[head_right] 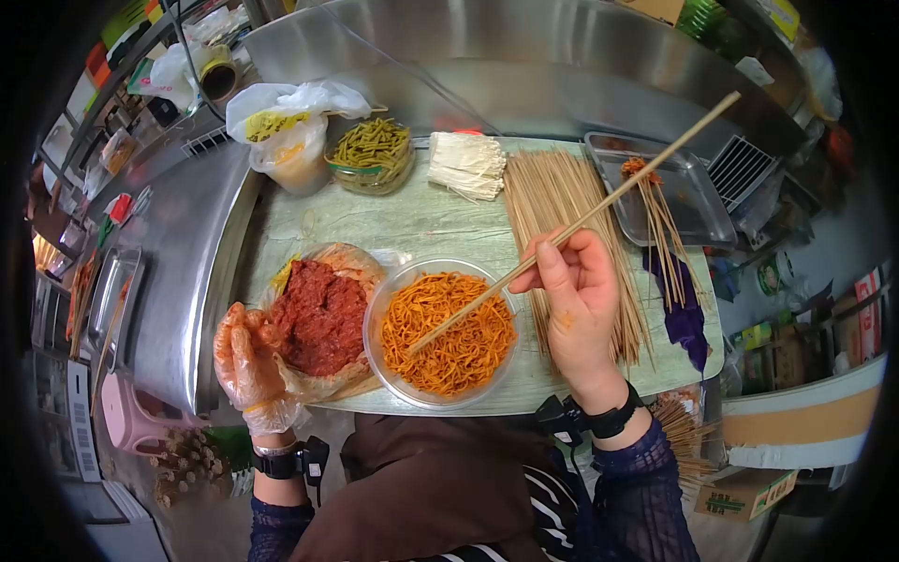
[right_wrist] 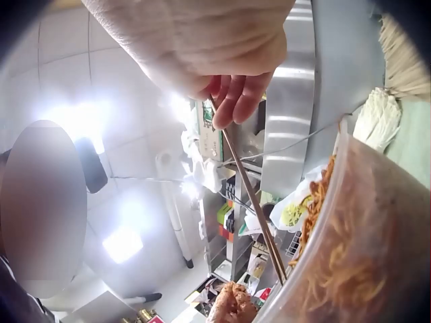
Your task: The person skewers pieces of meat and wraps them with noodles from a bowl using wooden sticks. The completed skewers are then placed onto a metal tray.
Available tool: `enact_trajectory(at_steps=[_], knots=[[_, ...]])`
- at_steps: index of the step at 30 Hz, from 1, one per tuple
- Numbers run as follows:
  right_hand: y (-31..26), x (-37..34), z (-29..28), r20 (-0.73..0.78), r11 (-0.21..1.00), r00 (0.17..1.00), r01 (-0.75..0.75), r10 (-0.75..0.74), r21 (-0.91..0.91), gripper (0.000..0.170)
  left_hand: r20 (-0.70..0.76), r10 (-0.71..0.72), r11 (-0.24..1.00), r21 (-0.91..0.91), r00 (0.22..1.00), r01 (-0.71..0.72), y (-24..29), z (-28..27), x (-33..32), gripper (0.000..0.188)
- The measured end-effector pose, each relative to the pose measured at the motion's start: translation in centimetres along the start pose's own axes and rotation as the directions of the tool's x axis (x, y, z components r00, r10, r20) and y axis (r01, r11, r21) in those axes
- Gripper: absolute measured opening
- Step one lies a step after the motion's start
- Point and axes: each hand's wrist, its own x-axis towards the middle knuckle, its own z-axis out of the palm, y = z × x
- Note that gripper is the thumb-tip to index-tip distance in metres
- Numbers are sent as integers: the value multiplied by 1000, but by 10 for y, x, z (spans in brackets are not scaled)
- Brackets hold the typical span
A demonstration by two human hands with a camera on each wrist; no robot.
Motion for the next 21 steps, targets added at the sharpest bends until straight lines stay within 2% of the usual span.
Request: enact_trajectory(at_steps=[3, 5, 7, 9, 12, 15, 16, 17, 19, 20, 21], knots=[[8, -7, 3, 17, 1000, 1000, 23, -23, 5, 11, -98, -17, 1000, 24, 995, 19, 5, 2, 0, 25], [10, -14, 4, 11, 1000, 1000, 0, 0, -3, 10, -115, 65, 984, 172, 991, -45, -3, 1, 0, 23], [14, -24, 12, 15, 999, 999, -41, 41, 13, 10, -167, 11, 1000, 27, 986, -6, 0, 2, 3, 21], [11, -32, 16, 17, 995, 995, -99, 99, 24, 10, -184, -100, 988, 102, 978, 120, 14, 7, 5, 22], [11, -33, 17, 110, 996, 991, -82, 80, 20, 9, -146, -13, 982, 184, 989, 40, 0, -18, 13, 25], [5, -37, 13, 158, 951, 938, -305, 308, -44, 9, -57, -133, 942, 304, 989, 144, 12, -29, 16, 25], [5, -37, 11, 209, 947, 923, -314, 322, -70, 15, -95, -200, 925, 309, 975, 220, 25, -18, 15, 20], [4, -38, 12, 208, 944, 921, -317, 328, -88, 16, 11, -122, 870, 483, 992, 102, 23, -25, 20, 18], [1, -40, 13, 205, 937, 916, -325, 345, -127, 19, 254, -28, 657, 734, 967, -173, 17, -43, 29, 14], [-1, -41, 13, 186, 942, 925, -314, 331, -114, 21, 268, -6, 598, 773, 963, -211, 14, -44, 28, 11], [-5, -42, 12, 167, 947, 934, -303, 317, -104, 22, 294, -51, 532, 817, 955, -223, 17, -38, 30, 11]])
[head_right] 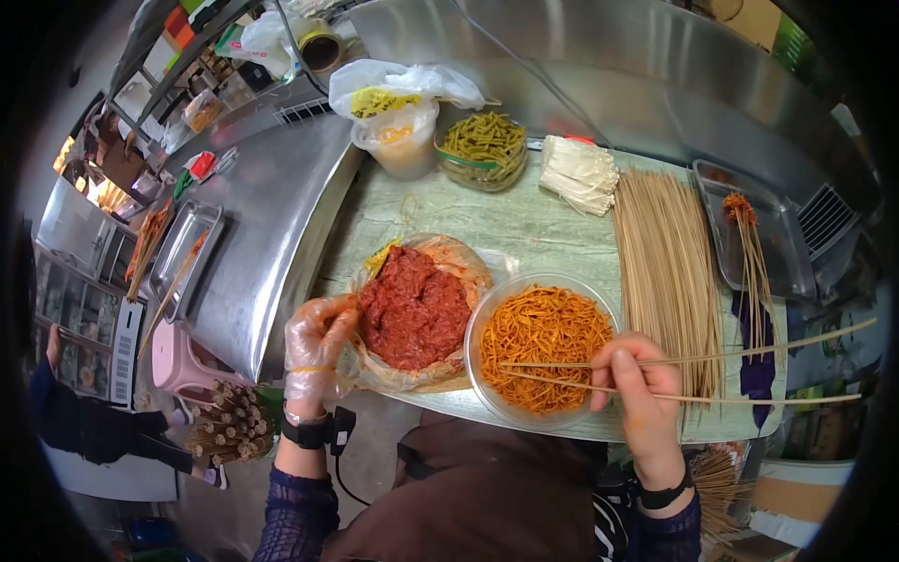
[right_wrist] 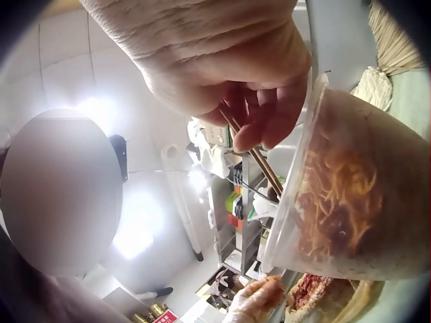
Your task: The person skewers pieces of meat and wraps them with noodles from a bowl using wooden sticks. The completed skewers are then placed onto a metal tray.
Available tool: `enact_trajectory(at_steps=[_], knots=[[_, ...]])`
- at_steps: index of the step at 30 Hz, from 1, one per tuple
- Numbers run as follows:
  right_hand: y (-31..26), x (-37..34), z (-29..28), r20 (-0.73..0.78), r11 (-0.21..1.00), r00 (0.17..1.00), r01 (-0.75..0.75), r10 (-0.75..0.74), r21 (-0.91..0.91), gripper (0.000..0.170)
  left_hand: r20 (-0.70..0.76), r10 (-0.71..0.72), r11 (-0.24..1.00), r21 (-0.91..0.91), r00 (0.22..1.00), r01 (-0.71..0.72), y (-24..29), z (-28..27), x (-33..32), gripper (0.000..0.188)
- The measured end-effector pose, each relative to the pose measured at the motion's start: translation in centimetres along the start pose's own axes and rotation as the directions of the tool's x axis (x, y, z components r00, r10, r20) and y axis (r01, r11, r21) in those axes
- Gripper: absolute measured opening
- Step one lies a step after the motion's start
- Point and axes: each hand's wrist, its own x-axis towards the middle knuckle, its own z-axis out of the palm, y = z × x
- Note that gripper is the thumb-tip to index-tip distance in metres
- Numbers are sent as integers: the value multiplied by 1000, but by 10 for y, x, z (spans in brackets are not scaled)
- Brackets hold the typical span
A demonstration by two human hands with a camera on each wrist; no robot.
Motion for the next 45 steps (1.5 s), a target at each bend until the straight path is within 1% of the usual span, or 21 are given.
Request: enact_trajectory(at_steps=[2, 5, 8, 11, 14, 15, 18, 20, 21, 23, 24, 25, 28, 31, 34, 37, 40, 41, 42, 44, 45], knots=[[-6, -4, -3, -47, 1000, 998, 31, -30, 3, 24, 102, -13, 987, 159, 995, -4, 15, -2, 10, 12], [-13, -9, -18, -127, 996, 988, 89, -91, -20, 26, 91, 31, 959, 278, 995, -56, 3, -2, 23, 12], [-15, -11, -28, -184, 986, 970, 166, -159, 27, 26, 191, -40, 959, 284, 981, -17, -3, -3, 31, 14], [-11, -11, -29, -218, 984, 961, 178, -168, 25, 26, 206, -110, 892, 453, 972, 5, 16, 7, 36, 19], [-7, -12, -26, -218, 986, 964, 162, -152, 30, 25, 224, -116, 775, 630, 968, -53, 22, 18, 43, 24], [-6, -11, -25, -215, 987, 966, 157, -146, 35, 25, 219, -139, 767, 641, 966, -35, 20, 21, 45, 26], [-6, -12, -26, -197, 985, 968, 168, -157, 40, 25, 167, -50, 814, 579, 985, -57, 3, 24, 44, 20], [-5, -13, -28, -225, 985, 962, 170, -157, 38, 25, 213, -276, 928, 312, 937, 202, 7, 15, 45, 17], [-5, -14, -29, -237, 985, 959, 170, -156, 38, 25, 261, -375, 925, 173, 890, 339, 9, 9, 45, 16], [-5, -15, -30, -256, 985, 956, 164, -144, 59, 24, 297, -382, 896, -112, 875, 429, -16, 8, 40, 15], [-5, -15, -30, -263, 984, 955, 162, -138, 71, 24, 314, -382, 850, -250, 869, 464, -18, 6, 37, 15], [-5, -15, -29, -258, 983, 955, 167, -143, 71, 24, 326, -397, 756, -413, 858, 507, -15, 4, 31, 21], [-5, -15, -28, -249, 982, 957, 172, -149, 74, 24, 313, -445, 631, -555, 839, 542, -6, 3, 26, 21], [-5, -16, -26, -247, 983, 958, 169, -146, 75, 24, 389, -388, 466, -699, 836, 542, -9, 2, 27, 19], [-6, -17, -24, -240, 981, 957, 183, -163, 65, 23, 459, -333, 354, -749, 824, 560, 10, -1, 30, 18], [-6, -19, -27, -233, 980, 958, 186, -165, 70, 25, 436, -297, 261, -819, 850, 511, 16, 11, 31, 20], [-9, -23, -30, -249, 981, 956, 177, -152, 84, 28, 309, -354, 313, -850, 883, 423, 38, 19, 21, 13], [-9, -23, -32, -268, 982, 951, 177, -153, 67, 29, 296, -312, 395, -824, 903, 406, 37, 21, 17, 13], [-14, -24, -36, -292, 983, 943, 179, -159, 42, 30, 296, -276, 433, -811, 914, 393, 31, 24, 15, 15], [-29, -22, -41, -290, 981, 938, 196, -190, -10, 31, 348, -359, 370, -799, 866, 474, 22, 31, 14, 17], [-34, -20, -44, -278, 979, 940, 202, -199, -18, 31, 332, -395, 336, -815, 857, 471, 31, 34, 12, 18]])
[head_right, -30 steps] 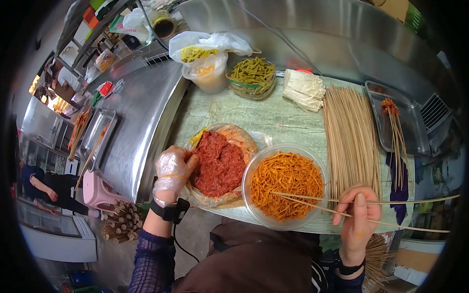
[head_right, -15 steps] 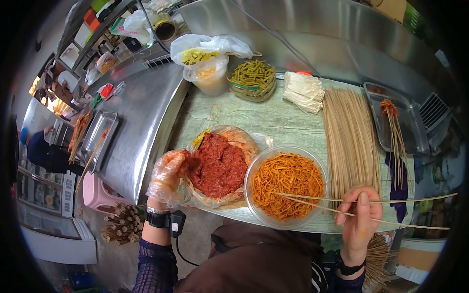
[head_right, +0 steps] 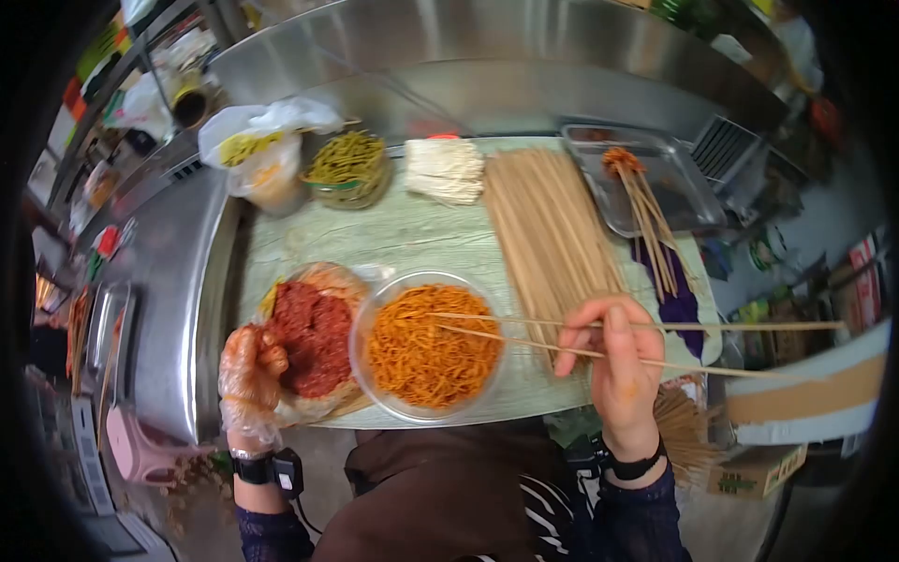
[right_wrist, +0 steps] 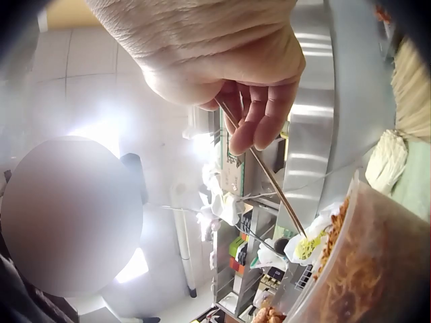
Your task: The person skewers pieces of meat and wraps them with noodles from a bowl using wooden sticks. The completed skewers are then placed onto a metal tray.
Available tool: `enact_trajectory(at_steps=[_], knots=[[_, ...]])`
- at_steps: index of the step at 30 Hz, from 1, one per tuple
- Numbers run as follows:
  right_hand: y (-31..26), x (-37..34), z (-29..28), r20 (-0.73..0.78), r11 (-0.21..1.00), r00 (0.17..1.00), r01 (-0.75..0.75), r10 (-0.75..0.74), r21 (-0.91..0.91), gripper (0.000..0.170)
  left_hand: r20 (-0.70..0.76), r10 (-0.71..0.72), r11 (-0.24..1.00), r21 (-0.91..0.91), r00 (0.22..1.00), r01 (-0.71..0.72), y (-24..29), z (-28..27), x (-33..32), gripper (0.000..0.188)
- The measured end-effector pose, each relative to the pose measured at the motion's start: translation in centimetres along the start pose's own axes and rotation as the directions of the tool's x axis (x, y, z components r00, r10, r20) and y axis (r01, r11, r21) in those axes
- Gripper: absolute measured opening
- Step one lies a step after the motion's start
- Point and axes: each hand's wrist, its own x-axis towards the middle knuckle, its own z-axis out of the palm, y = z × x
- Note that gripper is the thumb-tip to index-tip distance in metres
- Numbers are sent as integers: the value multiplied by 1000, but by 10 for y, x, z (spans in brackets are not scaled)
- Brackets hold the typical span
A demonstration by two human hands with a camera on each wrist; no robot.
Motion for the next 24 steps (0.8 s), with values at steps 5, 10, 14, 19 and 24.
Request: enact_trajectory(at_steps=[5, 10, 14, 19, 24], knots=[[-20, 9, -13, 72, 997, 997, -22, 27, -68, 30, 18, -6, 998, -69, 1000, 7, -10, 15, -6, 20], [-34, 9, -16, 106, 991, 991, -75, 87, -113, 30, 124, 203, 963, 154, 971, -221, -31, 1, 0, 17], [-41, 2, -15, 87, 977, 984, -138, 153, -160, 28, 101, 87, 995, -48, 991, -82, -27, 9, 1, 14], [-33, -3, -8, 114, 968, 977, -158, 182, -194, 28, 66, 49, 993, -109, 997, -42, -33, -5, 11, 16], [-22, 0, -7, 180, 978, 977, -82, 117, -193, 30, 79, 113, 993, -41, 991, -110, -23, 12, -5, 16]])
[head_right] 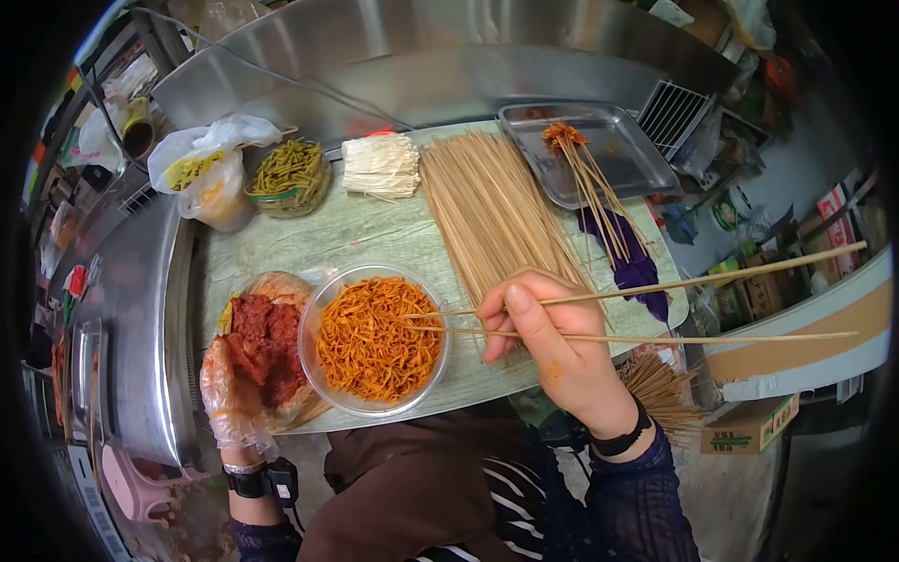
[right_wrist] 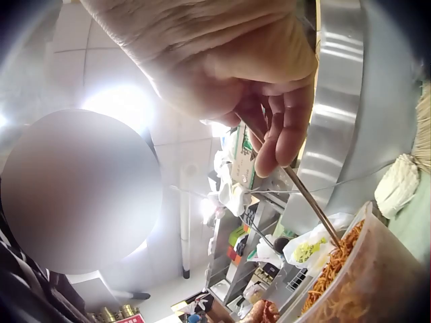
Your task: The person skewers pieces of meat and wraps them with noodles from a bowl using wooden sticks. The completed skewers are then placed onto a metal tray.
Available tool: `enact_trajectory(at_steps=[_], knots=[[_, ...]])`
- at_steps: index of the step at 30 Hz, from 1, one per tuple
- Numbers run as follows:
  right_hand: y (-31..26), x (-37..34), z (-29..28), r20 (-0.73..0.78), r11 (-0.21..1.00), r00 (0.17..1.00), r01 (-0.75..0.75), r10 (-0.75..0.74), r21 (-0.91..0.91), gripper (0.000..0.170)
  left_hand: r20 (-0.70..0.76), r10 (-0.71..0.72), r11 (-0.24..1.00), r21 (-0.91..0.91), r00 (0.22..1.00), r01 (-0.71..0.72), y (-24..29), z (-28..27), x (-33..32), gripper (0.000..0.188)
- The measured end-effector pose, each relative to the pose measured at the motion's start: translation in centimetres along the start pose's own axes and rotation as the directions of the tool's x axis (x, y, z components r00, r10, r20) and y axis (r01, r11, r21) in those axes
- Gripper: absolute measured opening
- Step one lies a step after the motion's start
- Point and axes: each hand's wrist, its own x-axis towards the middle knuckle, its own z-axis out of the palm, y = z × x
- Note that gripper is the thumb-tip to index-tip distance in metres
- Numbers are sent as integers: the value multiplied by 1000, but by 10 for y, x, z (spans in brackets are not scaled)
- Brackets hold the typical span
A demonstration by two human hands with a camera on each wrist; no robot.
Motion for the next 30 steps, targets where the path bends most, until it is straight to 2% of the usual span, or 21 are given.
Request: enact_trajectory(at_steps=[3, 6, 8, 12, 15, 18, 22, 26, 30], knots=[[6, 2, 3, -28, 997, 999, 48, -47, 54, 33, -16, 28, 974, 227, 999, -24, 1, 4, -3, 13], [11, 5, 2, -76, 994, 993, 92, -87, 62, 37, 34, 36, 976, 212, 999, -43, -4, -1, -5, 12], [15, 9, 0, -106, 987, 987, 129, -120, 91, 39, 10, 41, 990, 138, 999, -42, -4, 5, -11, 14], [17, 15, -2, -181, 972, 980, 120, -84, 200, 40, 2, 4, 999, 53, 1000, -5, 5, 18, -23, 20], [16, 20, -2, -217, 953, 974, 126, -66, 274, 39, -68, -5, 998, -60, 998, 1, 10, 25, -28, 22], [15, 24, 0, -223, 945, 971, 152, -87, 290, 38, -96, 11, 1000, -10, 995, -12, 7, 12, -30, 23], [11, 31, 3, -227, 915, 969, 178, -99, 362, 38, -64, -92, 996, -7, 994, 92, 17, 23, -38, 27], [4, 36, 6, -220, 883, 968, 205, -120, 423, 37, -42, -113, 994, -19, 993, 112, 20, 29, -41, 27], [9, 36, 11, -185, 899, 975, 188, -122, 395, 37, -23, -123, 992, -19, 992, 122, 20, 30, -44, 28]])
